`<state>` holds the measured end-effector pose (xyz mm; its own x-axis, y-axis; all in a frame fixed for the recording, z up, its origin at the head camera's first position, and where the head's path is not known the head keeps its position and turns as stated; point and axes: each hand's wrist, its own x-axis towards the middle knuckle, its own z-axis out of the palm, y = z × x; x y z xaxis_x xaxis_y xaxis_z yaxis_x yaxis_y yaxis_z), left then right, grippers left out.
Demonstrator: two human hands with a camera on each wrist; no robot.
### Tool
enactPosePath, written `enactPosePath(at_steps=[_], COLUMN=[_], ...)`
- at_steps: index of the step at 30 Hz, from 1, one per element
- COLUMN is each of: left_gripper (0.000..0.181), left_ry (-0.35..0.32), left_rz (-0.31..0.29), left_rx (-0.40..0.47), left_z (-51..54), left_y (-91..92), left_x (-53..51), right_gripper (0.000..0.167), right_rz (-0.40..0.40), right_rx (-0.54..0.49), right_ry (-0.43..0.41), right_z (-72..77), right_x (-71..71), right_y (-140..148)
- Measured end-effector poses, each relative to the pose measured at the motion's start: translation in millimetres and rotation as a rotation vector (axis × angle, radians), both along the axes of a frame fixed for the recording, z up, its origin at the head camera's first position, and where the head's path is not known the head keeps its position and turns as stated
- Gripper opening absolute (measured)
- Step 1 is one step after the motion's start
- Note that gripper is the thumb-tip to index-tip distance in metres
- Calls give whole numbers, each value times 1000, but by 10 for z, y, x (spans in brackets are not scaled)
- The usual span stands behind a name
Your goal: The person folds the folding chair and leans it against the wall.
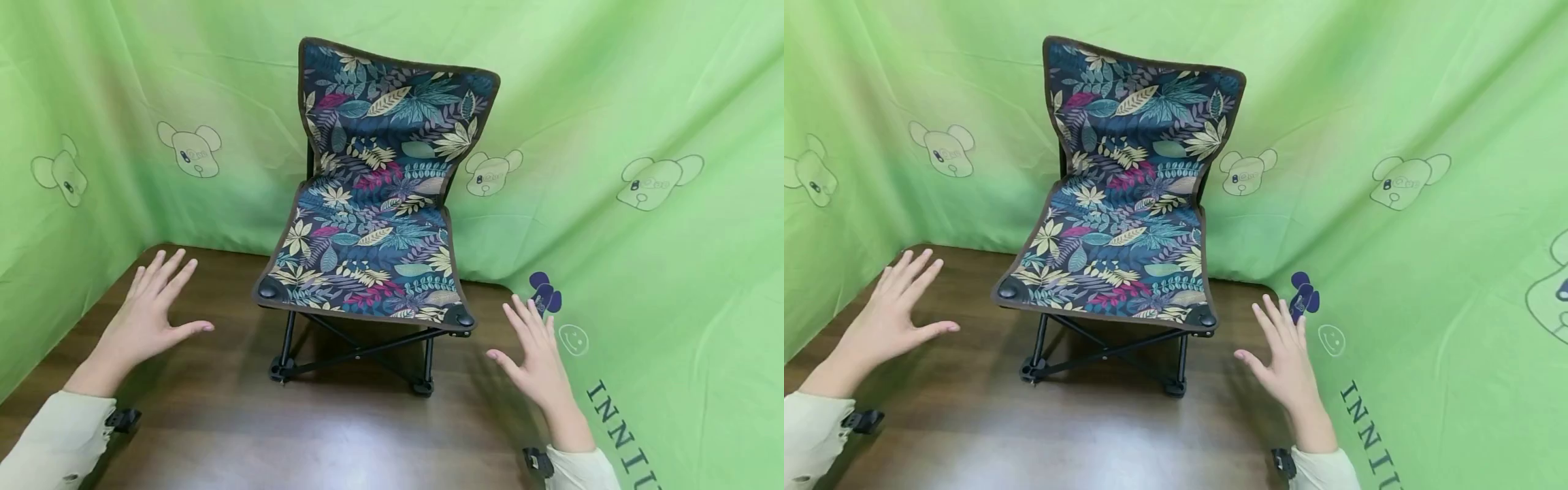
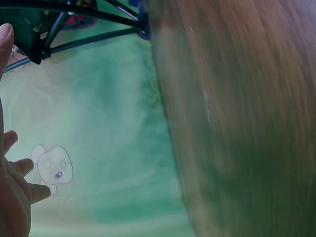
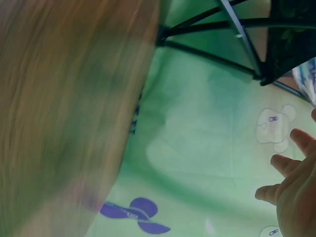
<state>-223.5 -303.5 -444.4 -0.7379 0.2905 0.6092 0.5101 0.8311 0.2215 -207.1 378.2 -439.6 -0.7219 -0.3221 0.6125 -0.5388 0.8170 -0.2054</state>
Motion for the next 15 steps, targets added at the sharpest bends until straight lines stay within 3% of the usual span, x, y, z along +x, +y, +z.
enactPosePath(at_steps=[6, 15], left_gripper=[106, 98], left_ry=[102, 239], left_rz=[-108, -227], left_rx=[183, 383], left_z=[19, 73], left_y=[172, 386], left_x=[30, 27], right_gripper=[94, 90], right_rz=[64, 170], right_rx=[-141, -161], right_ry=[54, 117], right_z=[63, 174], right_x=[104, 22], right_y=[-147, -322])
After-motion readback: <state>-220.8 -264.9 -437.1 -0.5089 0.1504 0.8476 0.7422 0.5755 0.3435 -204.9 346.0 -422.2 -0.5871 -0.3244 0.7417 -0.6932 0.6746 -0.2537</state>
